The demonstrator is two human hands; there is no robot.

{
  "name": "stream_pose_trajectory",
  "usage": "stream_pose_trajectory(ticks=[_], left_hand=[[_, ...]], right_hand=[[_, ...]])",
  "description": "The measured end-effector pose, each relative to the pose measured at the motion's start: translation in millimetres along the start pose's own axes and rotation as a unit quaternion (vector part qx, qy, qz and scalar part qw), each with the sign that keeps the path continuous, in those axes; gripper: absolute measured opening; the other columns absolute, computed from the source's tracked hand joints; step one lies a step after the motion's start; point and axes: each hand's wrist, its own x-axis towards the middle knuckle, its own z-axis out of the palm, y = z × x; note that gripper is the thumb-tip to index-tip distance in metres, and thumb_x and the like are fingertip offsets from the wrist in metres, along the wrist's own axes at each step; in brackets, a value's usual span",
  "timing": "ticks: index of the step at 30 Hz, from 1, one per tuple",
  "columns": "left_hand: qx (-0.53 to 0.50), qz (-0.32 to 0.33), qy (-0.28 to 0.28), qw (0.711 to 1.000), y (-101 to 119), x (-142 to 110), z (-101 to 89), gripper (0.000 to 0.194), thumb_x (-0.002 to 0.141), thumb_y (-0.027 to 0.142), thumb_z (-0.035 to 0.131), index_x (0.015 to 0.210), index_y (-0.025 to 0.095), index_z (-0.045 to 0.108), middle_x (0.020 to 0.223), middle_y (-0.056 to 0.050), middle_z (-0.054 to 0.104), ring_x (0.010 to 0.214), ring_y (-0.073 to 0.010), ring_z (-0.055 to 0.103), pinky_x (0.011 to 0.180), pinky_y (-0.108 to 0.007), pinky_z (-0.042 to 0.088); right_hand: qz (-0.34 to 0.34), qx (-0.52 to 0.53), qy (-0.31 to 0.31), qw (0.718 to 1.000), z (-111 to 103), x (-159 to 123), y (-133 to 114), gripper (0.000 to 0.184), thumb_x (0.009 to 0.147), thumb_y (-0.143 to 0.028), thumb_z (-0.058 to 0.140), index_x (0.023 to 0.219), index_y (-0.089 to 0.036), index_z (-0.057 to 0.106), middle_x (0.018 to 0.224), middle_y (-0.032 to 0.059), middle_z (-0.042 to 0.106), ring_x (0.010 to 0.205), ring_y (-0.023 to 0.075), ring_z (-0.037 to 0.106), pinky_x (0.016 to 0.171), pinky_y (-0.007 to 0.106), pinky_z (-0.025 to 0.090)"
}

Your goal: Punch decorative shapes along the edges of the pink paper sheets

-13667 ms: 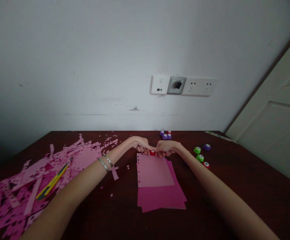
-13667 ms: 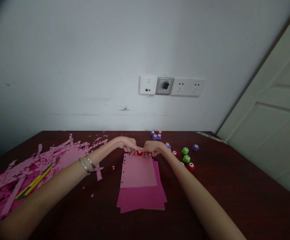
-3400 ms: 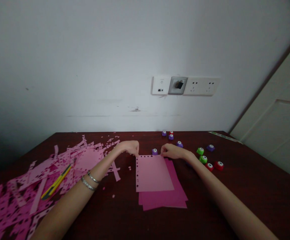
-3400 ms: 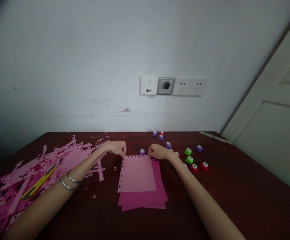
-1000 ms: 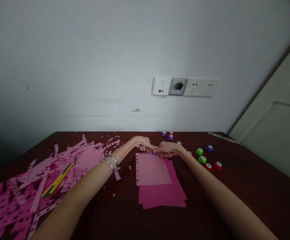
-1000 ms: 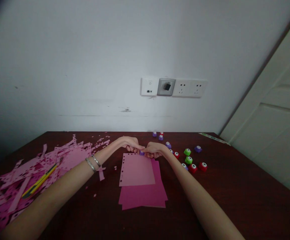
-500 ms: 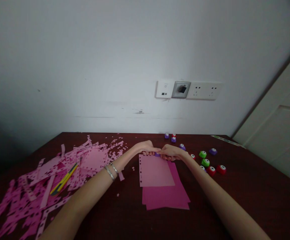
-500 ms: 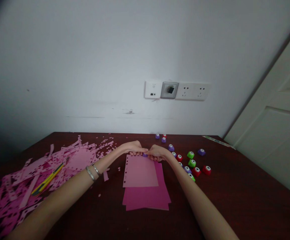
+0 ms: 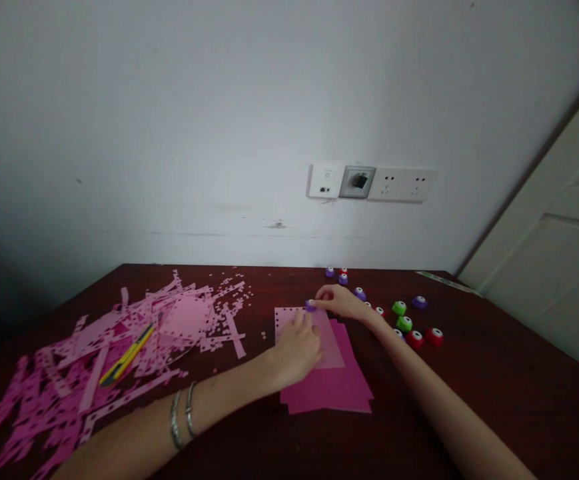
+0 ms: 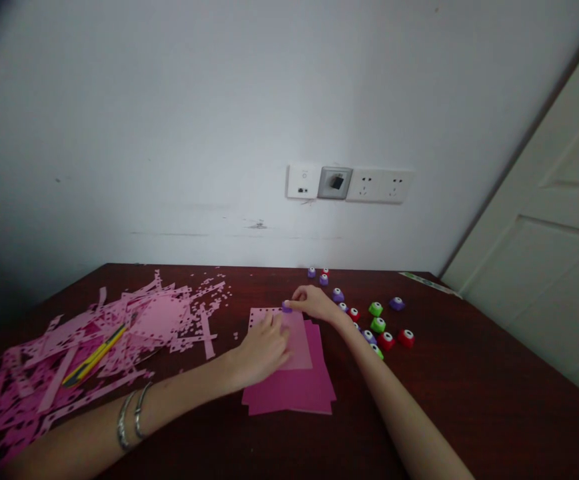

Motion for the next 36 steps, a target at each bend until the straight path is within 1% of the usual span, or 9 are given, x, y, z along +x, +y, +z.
stream_pose_trajectory(ticks=[2, 5, 8, 11, 14, 19, 25, 30, 36], left_hand=[[-0.015, -0.014, -0.016, 1.000, 7, -5, 3.0, 0.051, 0.084, 0.046, 0.041, 0.114, 0.006, 0.053, 0.126, -0.022, 0.045, 0.122, -0.0354, 0.033, 0.096, -0.047, 0.030], [-0.067, -0.035, -0.080, 0.994, 11, -10, 3.3, 0.072, 0.082, 0.060, 0.035, 0.131, 0.007, 0.038, 0.139, -0.025, 0.026, 0.130, -0.0382, 0.017, 0.100, -0.052, 0.022], [-0.102, -0.048, -0.136, 0.984, 12, -12, 0.2, 0.075, 0.083, 0.062, 0.028, 0.137, 0.009, 0.028, 0.142, -0.024, 0.020, 0.131, -0.0383, 0.010, 0.101, -0.055, 0.017], [-0.106, -0.056, -0.157, 0.980, 14, -13, -3.4, 0.074, 0.084, 0.061, 0.027, 0.138, 0.010, 0.026, 0.142, -0.024, 0.019, 0.132, -0.0376, 0.009, 0.102, -0.055, 0.015], [-0.100, -0.056, -0.156, 0.981, 15, -13, -5.4, 0.073, 0.084, 0.060, 0.027, 0.137, 0.010, 0.027, 0.141, -0.024, 0.021, 0.132, -0.0374, 0.010, 0.102, -0.056, 0.012], [-0.091, -0.045, -0.143, 0.984, 16, -15, -4.0, 0.069, 0.086, 0.057, 0.027, 0.136, 0.010, 0.029, 0.140, -0.024, 0.024, 0.131, -0.0382, 0.013, 0.102, -0.057, 0.013], [-0.074, -0.030, -0.116, 0.990, 18, -17, 3.0, 0.062, 0.087, 0.051, 0.030, 0.135, 0.012, 0.031, 0.139, -0.023, 0.027, 0.130, -0.0387, 0.017, 0.101, -0.058, 0.015], [-0.066, -0.022, -0.129, 0.989, 21, -17, -0.8, 0.058, 0.089, 0.045, 0.031, 0.134, 0.010, 0.033, 0.138, -0.025, 0.030, 0.129, -0.0397, 0.019, 0.101, -0.057, 0.016], [-0.055, -0.016, -0.132, 0.990, 22, -17, -5.1, 0.057, 0.089, 0.043, 0.030, 0.134, 0.008, 0.034, 0.137, -0.026, 0.030, 0.129, -0.0402, 0.020, 0.101, -0.057, 0.014]], right_hand=[[-0.064, -0.043, 0.016, 0.997, 3, 1, 3, 0.039, 0.071, -0.042, 0.062, 0.096, -0.013, 0.063, 0.071, 0.0042, 0.061, 0.059, 0.0132, 0.054, 0.052, 0.023, 0.041], [-0.123, -0.098, 0.020, 0.987, 8, 1, 5, 0.037, 0.072, -0.032, 0.062, 0.104, -0.014, 0.063, 0.085, 0.0070, 0.060, 0.077, 0.0175, 0.056, 0.070, 0.028, 0.044], [-0.137, -0.111, 0.018, 0.984, 12, 1, 5, 0.031, 0.075, -0.029, 0.059, 0.102, -0.015, 0.064, 0.089, 0.0073, 0.059, 0.082, 0.0178, 0.055, 0.078, 0.030, 0.043], [-0.139, -0.103, 0.013, 0.985, 14, 3, 7, 0.025, 0.074, -0.025, 0.059, 0.098, -0.016, 0.064, 0.090, 0.0063, 0.058, 0.084, 0.0172, 0.055, 0.079, 0.029, 0.043], [-0.141, -0.101, 0.015, 0.985, 13, 4, 10, 0.023, 0.075, -0.022, 0.059, 0.096, -0.017, 0.063, 0.092, 0.0061, 0.058, 0.086, 0.0170, 0.055, 0.079, 0.029, 0.043], [-0.132, -0.121, 0.030, 0.983, 8, 2, 14, 0.026, 0.076, -0.031, 0.058, 0.097, -0.016, 0.062, 0.094, 0.0080, 0.058, 0.086, 0.0182, 0.056, 0.078, 0.030, 0.044], [-0.088, -0.157, 0.073, 0.981, -13, -5, 11, 0.026, 0.074, -0.035, 0.061, 0.091, -0.016, 0.064, 0.091, 0.0082, 0.058, 0.083, 0.0189, 0.057, 0.075, 0.030, 0.045], [-0.044, -0.228, 0.110, 0.966, -33, -29, 3, 0.027, 0.076, -0.042, 0.058, 0.088, -0.020, 0.065, 0.098, 0.0093, 0.055, 0.085, 0.0216, 0.057, 0.070, 0.031, 0.046], [-0.085, -0.276, 0.106, 0.952, -33, -71, 7, 0.022, 0.075, -0.038, 0.060, 0.084, -0.019, 0.064, 0.095, 0.0096, 0.052, 0.090, 0.0232, 0.052, 0.079, 0.036, 0.044]])
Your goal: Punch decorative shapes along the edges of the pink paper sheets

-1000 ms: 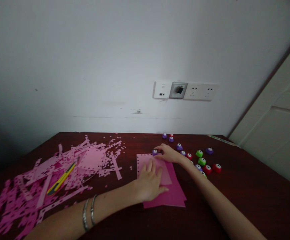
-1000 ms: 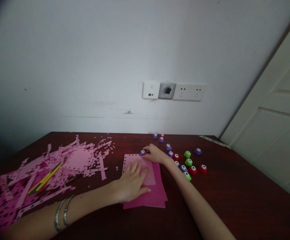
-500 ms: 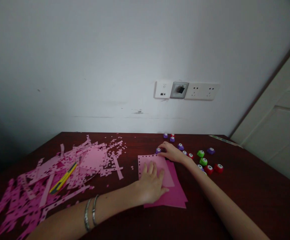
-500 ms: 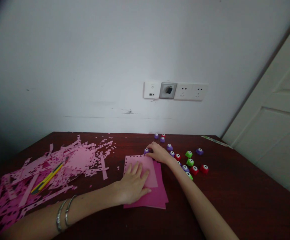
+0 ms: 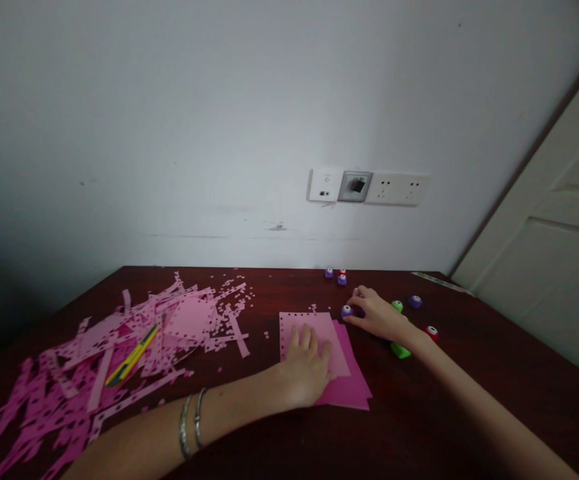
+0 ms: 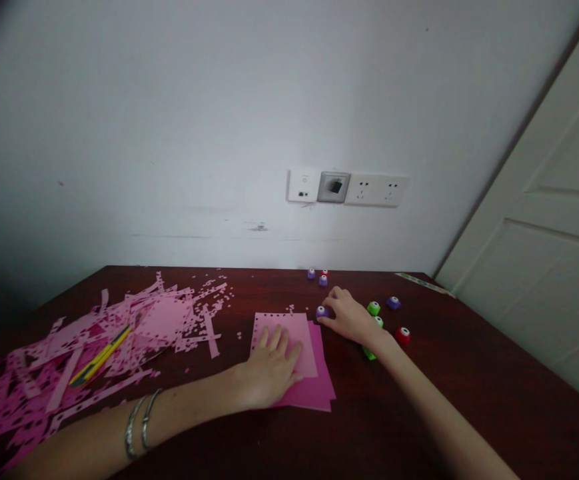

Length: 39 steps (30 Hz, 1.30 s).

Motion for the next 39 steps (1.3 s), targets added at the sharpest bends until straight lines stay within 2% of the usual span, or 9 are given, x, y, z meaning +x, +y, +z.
stream_pose_trajectory(ticks=[6, 14, 17, 20, 22, 25, 29, 34, 39], left_hand=[[-0.005, 0.002, -0.008, 1.000, 1, -2, -3.9, 0.058, 0.089, 0.044, 0.029, 0.134, 0.008, 0.034, 0.138, -0.024, 0.030, 0.129, -0.0388, 0.019, 0.102, -0.056, 0.010], [-0.014, 0.018, 0.018, 1.000, 0, -2, 2.0, 0.058, 0.089, 0.046, 0.026, 0.136, 0.012, 0.030, 0.139, -0.020, 0.031, 0.130, -0.0374, 0.019, 0.102, -0.056, 0.010], [-0.023, 0.059, 0.059, 0.996, -1, -1, -6.6, 0.056, 0.089, 0.045, 0.029, 0.132, 0.011, 0.036, 0.136, -0.019, 0.036, 0.128, -0.0345, 0.025, 0.102, -0.051, 0.018], [-0.039, 0.091, 0.109, 0.989, -11, 9, -24.7, 0.041, 0.087, 0.034, 0.035, 0.117, 0.011, 0.051, 0.123, -0.015, 0.050, 0.119, -0.0285, 0.039, 0.096, -0.041, 0.031], [-0.064, 0.074, 0.133, 0.986, -28, 24, -37.4, 0.033, 0.084, 0.027, 0.039, 0.106, 0.012, 0.058, 0.108, -0.012, 0.058, 0.106, -0.0253, 0.049, 0.087, -0.036, 0.039], [-0.136, 0.030, 0.155, 0.978, -62, 63, -49.8, 0.027, 0.080, 0.029, 0.047, 0.095, 0.013, 0.063, 0.094, -0.010, 0.063, 0.087, -0.0216, 0.057, 0.072, -0.031, 0.043], [-0.240, -0.002, 0.120, 0.963, -106, 128, -50.0, 0.020, 0.076, 0.024, 0.054, 0.083, 0.010, 0.067, 0.076, -0.006, 0.065, 0.069, -0.0151, 0.056, 0.066, -0.025, 0.041], [-0.248, -0.038, 0.107, 0.962, -128, 192, -35.6, 0.019, 0.069, 0.024, 0.063, 0.079, 0.008, 0.067, 0.066, -0.003, 0.060, 0.064, -0.0138, 0.051, 0.063, -0.025, 0.038], [-0.248, -0.033, 0.095, 0.964, -132, 223, -19.5, 0.021, 0.068, 0.025, 0.064, 0.081, 0.009, 0.066, 0.059, 0.000, 0.055, 0.060, -0.0134, 0.048, 0.062, -0.025, 0.037]], right_hand=[[0.005, -0.050, -0.002, 0.999, 4, -34, 5, 0.024, 0.074, -0.042, 0.059, 0.080, -0.019, 0.065, 0.095, 0.0117, 0.052, 0.089, 0.0262, 0.049, 0.079, 0.042, 0.043], [0.026, -0.036, 0.006, 0.999, 3, -40, 5, 0.030, 0.071, -0.046, 0.061, 0.087, -0.021, 0.066, 0.096, 0.0128, 0.054, 0.091, 0.0287, 0.048, 0.081, 0.044, 0.041], [0.023, -0.011, 0.020, 0.999, -7, -35, 5, 0.032, 0.075, -0.045, 0.058, 0.093, -0.020, 0.064, 0.096, 0.0122, 0.056, 0.090, 0.0268, 0.050, 0.081, 0.041, 0.041], [0.034, 0.035, 0.008, 0.999, -21, -21, 11, 0.028, 0.079, -0.040, 0.052, 0.094, -0.019, 0.064, 0.089, 0.0096, 0.060, 0.081, 0.0221, 0.056, 0.075, 0.034, 0.043], [0.060, 0.063, -0.016, 0.996, -29, -6, 19, 0.028, 0.080, -0.037, 0.050, 0.095, -0.018, 0.064, 0.077, 0.0062, 0.063, 0.068, 0.0185, 0.057, 0.064, 0.029, 0.043], [0.102, 0.092, -0.044, 0.990, -35, 27, 33, 0.028, 0.078, -0.035, 0.051, 0.093, -0.016, 0.065, 0.064, 0.0034, 0.064, 0.058, 0.0161, 0.058, 0.054, 0.025, 0.040], [0.146, 0.085, -0.098, 0.981, -29, 78, 49, 0.027, 0.075, -0.027, 0.052, 0.091, -0.011, 0.068, 0.048, 0.0023, 0.060, 0.048, 0.0143, 0.056, 0.050, 0.022, 0.039], [0.178, -0.006, -0.111, 0.978, -12, 124, 59, 0.033, 0.067, -0.020, 0.060, 0.098, -0.009, 0.067, 0.069, 0.0091, 0.069, 0.065, 0.0182, 0.063, 0.056, 0.022, 0.043], [0.166, -0.057, -0.097, 0.980, 8, 140, 67, 0.036, 0.061, -0.023, 0.067, 0.096, -0.016, 0.069, 0.098, 0.0134, 0.067, 0.085, 0.0251, 0.062, 0.066, 0.028, 0.045]])
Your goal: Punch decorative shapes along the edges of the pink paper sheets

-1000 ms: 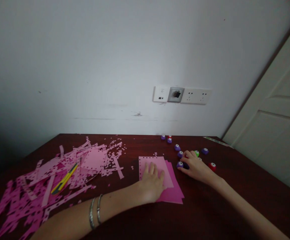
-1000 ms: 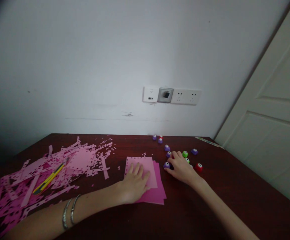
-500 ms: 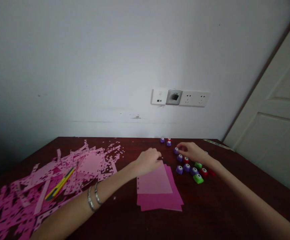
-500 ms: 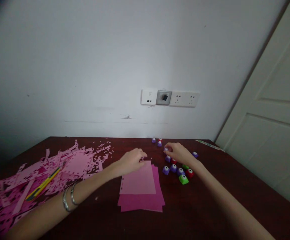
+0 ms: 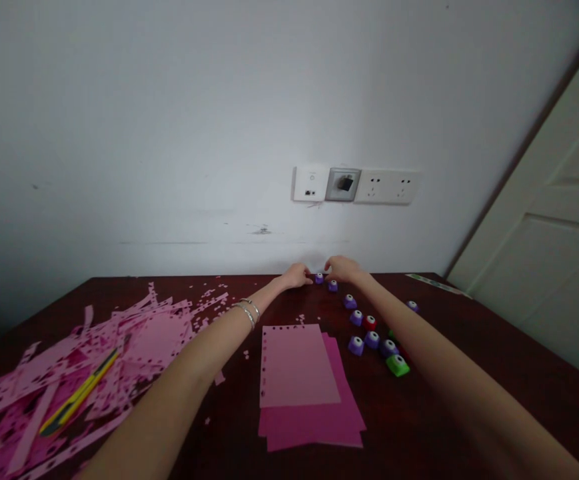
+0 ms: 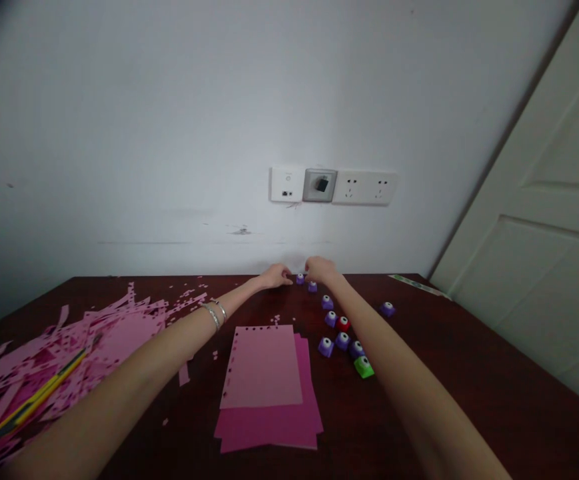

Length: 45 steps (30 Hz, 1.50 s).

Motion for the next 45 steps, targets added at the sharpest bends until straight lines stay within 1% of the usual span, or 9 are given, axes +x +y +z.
stream_pose_trajectory(ticks=[5, 9, 19, 23, 27, 31, 36, 41, 45], left_hand=[[-0.014, 0.022, -0.018, 1.000, -7, 13, 10.3, 0.023, 0.069, 0.023, 0.063, 0.087, 0.009, 0.067, 0.062, -0.001, 0.058, 0.062, -0.0141, 0.049, 0.063, -0.025, 0.038], [-0.023, 0.037, -0.024, 0.999, -9, 19, 13.5, 0.026, 0.070, 0.023, 0.062, 0.091, 0.009, 0.067, 0.064, -0.002, 0.059, 0.065, -0.0142, 0.050, 0.064, -0.025, 0.037], [-0.034, 0.052, -0.022, 0.998, -9, 22, 16.5, 0.024, 0.072, 0.024, 0.061, 0.091, 0.011, 0.067, 0.063, 0.000, 0.058, 0.062, -0.0124, 0.047, 0.063, -0.024, 0.036], [-0.037, 0.050, -0.020, 0.998, -7, 21, 16.4, 0.019, 0.071, 0.024, 0.062, 0.084, 0.010, 0.068, 0.057, 0.001, 0.054, 0.058, -0.0113, 0.044, 0.059, -0.023, 0.034], [-0.041, 0.053, -0.016, 0.998, -9, 15, 10.7, 0.022, 0.070, 0.028, 0.063, 0.083, 0.010, 0.067, 0.054, 0.003, 0.050, 0.053, -0.0100, 0.040, 0.054, -0.023, 0.031], [-0.059, 0.080, -0.012, 0.995, -11, -3, -1.5, 0.022, 0.070, 0.029, 0.062, 0.079, 0.010, 0.066, 0.054, 0.004, 0.047, 0.052, -0.0080, 0.035, 0.052, -0.022, 0.028], [-0.085, 0.111, -0.029, 0.990, -12, -49, -14.4, 0.020, 0.070, 0.030, 0.060, 0.073, 0.010, 0.065, 0.054, 0.004, 0.047, 0.052, -0.0073, 0.035, 0.051, -0.021, 0.026], [-0.071, 0.099, -0.046, 0.991, -9, -93, -17.2, 0.023, 0.068, 0.033, 0.061, 0.076, 0.012, 0.065, 0.060, 0.002, 0.053, 0.053, -0.0078, 0.041, 0.053, -0.022, 0.028], [-0.058, 0.098, -0.048, 0.992, -4, -114, -15.0, 0.024, 0.067, 0.033, 0.062, 0.078, 0.011, 0.065, 0.061, 0.001, 0.055, 0.054, -0.0081, 0.044, 0.052, -0.022, 0.029]], right_hand=[[-0.063, -0.021, -0.006, 0.998, 12, 8, 7, 0.031, 0.061, -0.027, 0.070, 0.091, -0.019, 0.072, 0.097, 0.0109, 0.067, 0.090, 0.0244, 0.060, 0.077, 0.028, 0.044], [-0.088, -0.034, 0.001, 0.996, 17, 13, 10, 0.030, 0.062, -0.030, 0.071, 0.090, -0.020, 0.073, 0.095, 0.0107, 0.068, 0.095, 0.0266, 0.058, 0.084, 0.031, 0.041], [-0.091, -0.038, -0.008, 0.995, 23, 22, 9, 0.026, 0.064, -0.027, 0.070, 0.089, -0.021, 0.073, 0.090, 0.0077, 0.070, 0.088, 0.0235, 0.060, 0.082, 0.028, 0.042], [-0.097, -0.043, -0.008, 0.994, 20, 20, 5, 0.027, 0.063, -0.025, 0.071, 0.089, -0.020, 0.073, 0.089, 0.0082, 0.069, 0.089, 0.0242, 0.059, 0.082, 0.029, 0.042], [-0.111, -0.041, -0.001, 0.993, 13, 13, 0, 0.027, 0.064, -0.025, 0.070, 0.090, -0.020, 0.072, 0.092, 0.0087, 0.068, 0.093, 0.0246, 0.056, 0.083, 0.029, 0.041], [-0.136, -0.032, 0.008, 0.990, 4, 1, -10, 0.028, 0.065, -0.029, 0.070, 0.092, -0.019, 0.072, 0.095, 0.0103, 0.064, 0.094, 0.0250, 0.054, 0.081, 0.029, 0.041], [-0.194, 0.018, 0.017, 0.981, 3, -25, -31, 0.025, 0.066, -0.032, 0.068, 0.088, -0.020, 0.072, 0.089, 0.0094, 0.060, 0.087, 0.0226, 0.051, 0.075, 0.028, 0.040], [-0.260, 0.040, 0.030, 0.964, 9, -58, -55, 0.023, 0.068, -0.030, 0.066, 0.086, -0.016, 0.072, 0.087, 0.0105, 0.057, 0.084, 0.0214, 0.050, 0.072, 0.028, 0.039], [-0.280, 0.050, 0.029, 0.958, 11, -80, -64, 0.021, 0.071, -0.030, 0.065, 0.085, -0.015, 0.071, 0.087, 0.0107, 0.055, 0.086, 0.0219, 0.049, 0.073, 0.028, 0.038]])
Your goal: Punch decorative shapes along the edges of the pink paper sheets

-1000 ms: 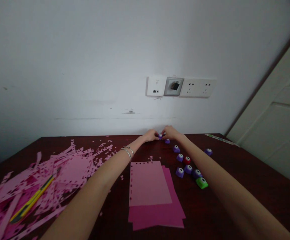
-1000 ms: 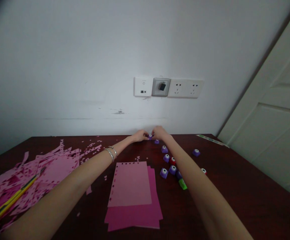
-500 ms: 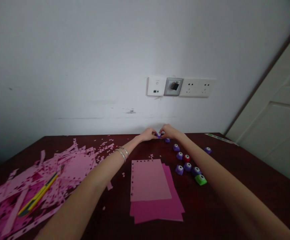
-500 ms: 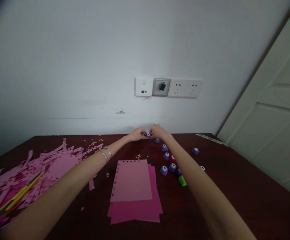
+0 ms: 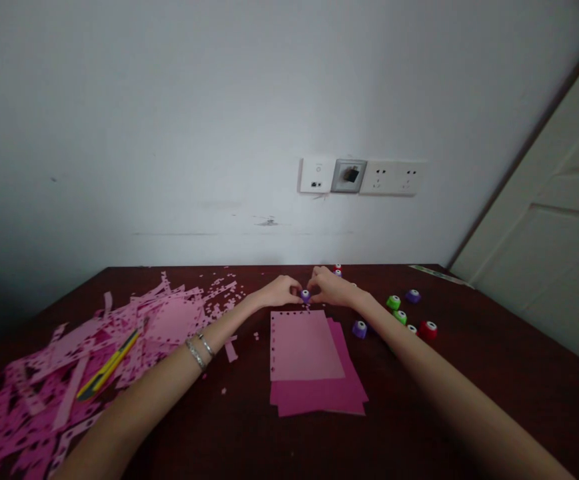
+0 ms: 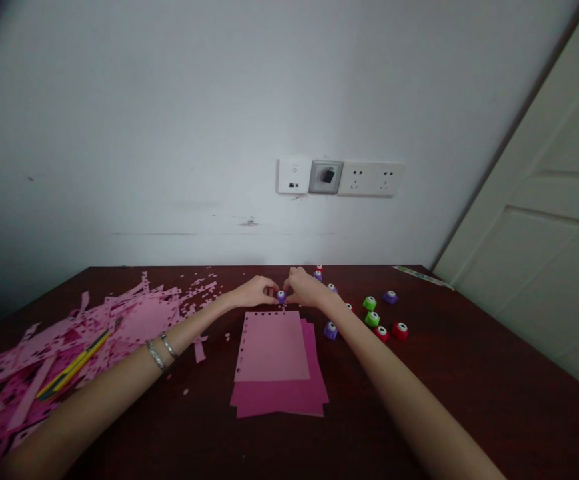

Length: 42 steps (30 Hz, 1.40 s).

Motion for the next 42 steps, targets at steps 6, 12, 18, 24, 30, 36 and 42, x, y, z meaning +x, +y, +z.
stream_pose_trajectory(ticks=[6, 12, 18, 24, 30, 36, 42], left_hand=[[0.040, 0.009, -0.009, 0.999, 6, -9, 4.5, 0.025, 0.068, 0.033, 0.061, 0.080, 0.012, 0.066, 0.063, 0.001, 0.058, 0.053, -0.0089, 0.046, 0.050, -0.021, 0.029], [0.064, 0.006, -0.018, 0.998, 5, -9, 7.2, 0.026, 0.069, 0.034, 0.061, 0.083, 0.012, 0.066, 0.067, -0.001, 0.060, 0.056, -0.0100, 0.049, 0.052, -0.021, 0.031], [0.064, -0.012, -0.028, 0.998, 8, -10, 2.6, 0.035, 0.069, 0.039, 0.061, 0.093, 0.013, 0.065, 0.073, -0.002, 0.062, 0.061, -0.0113, 0.052, 0.055, -0.021, 0.034], [0.086, -0.081, -0.091, 0.989, 12, -22, -30.0, 0.033, 0.064, 0.041, 0.066, 0.080, 0.012, 0.066, 0.074, -0.005, 0.064, 0.062, -0.0119, 0.053, 0.054, -0.021, 0.035], [0.130, -0.138, -0.191, 0.963, 12, -35, -38.0, 0.029, 0.059, 0.035, 0.071, 0.075, 0.012, 0.066, 0.069, -0.004, 0.064, 0.057, -0.0112, 0.050, 0.050, -0.021, 0.034], [0.164, -0.167, -0.211, 0.949, 23, -35, -33.8, 0.026, 0.060, 0.033, 0.070, 0.076, 0.012, 0.067, 0.065, -0.003, 0.062, 0.055, -0.0117, 0.050, 0.051, -0.022, 0.035], [0.159, -0.164, -0.196, 0.954, 28, -36, -33.7, 0.020, 0.060, 0.028, 0.070, 0.070, 0.011, 0.066, 0.060, -0.002, 0.059, 0.052, -0.0119, 0.047, 0.051, -0.025, 0.035]], right_hand=[[0.000, 0.025, 0.000, 1.000, 4, -11, -7, 0.019, 0.071, -0.029, 0.065, 0.084, -0.016, 0.070, 0.086, 0.0087, 0.052, 0.086, 0.0211, 0.047, 0.072, 0.028, 0.037], [0.009, 0.028, -0.002, 1.000, 12, -13, -6, 0.018, 0.072, -0.026, 0.062, 0.086, -0.016, 0.069, 0.084, 0.0072, 0.052, 0.083, 0.0190, 0.048, 0.071, 0.026, 0.036], [0.032, 0.069, 0.003, 0.997, 16, -14, 1, 0.026, 0.069, -0.029, 0.064, 0.091, -0.016, 0.068, 0.083, 0.0066, 0.055, 0.076, 0.0166, 0.050, 0.067, 0.025, 0.038], [0.085, 0.144, -0.044, 0.985, 5, -17, 3, 0.013, 0.069, -0.021, 0.061, 0.076, -0.013, 0.067, 0.067, 0.0035, 0.061, 0.058, 0.0118, 0.052, 0.051, 0.022, 0.036], [0.119, 0.165, -0.112, 0.973, 5, -21, 1, 0.015, 0.065, -0.021, 0.064, 0.077, -0.012, 0.065, 0.072, 0.0056, 0.065, 0.061, 0.0135, 0.056, 0.053, 0.022, 0.039], [0.128, 0.159, -0.136, 0.969, 10, -22, 3, 0.025, 0.062, -0.022, 0.067, 0.084, -0.011, 0.063, 0.080, 0.0069, 0.065, 0.066, 0.0153, 0.058, 0.055, 0.022, 0.041], [0.129, 0.191, -0.149, 0.962, 12, -22, 7, 0.022, 0.063, -0.022, 0.066, 0.081, -0.011, 0.062, 0.072, 0.0050, 0.065, 0.061, 0.0140, 0.057, 0.051, 0.022, 0.040]])
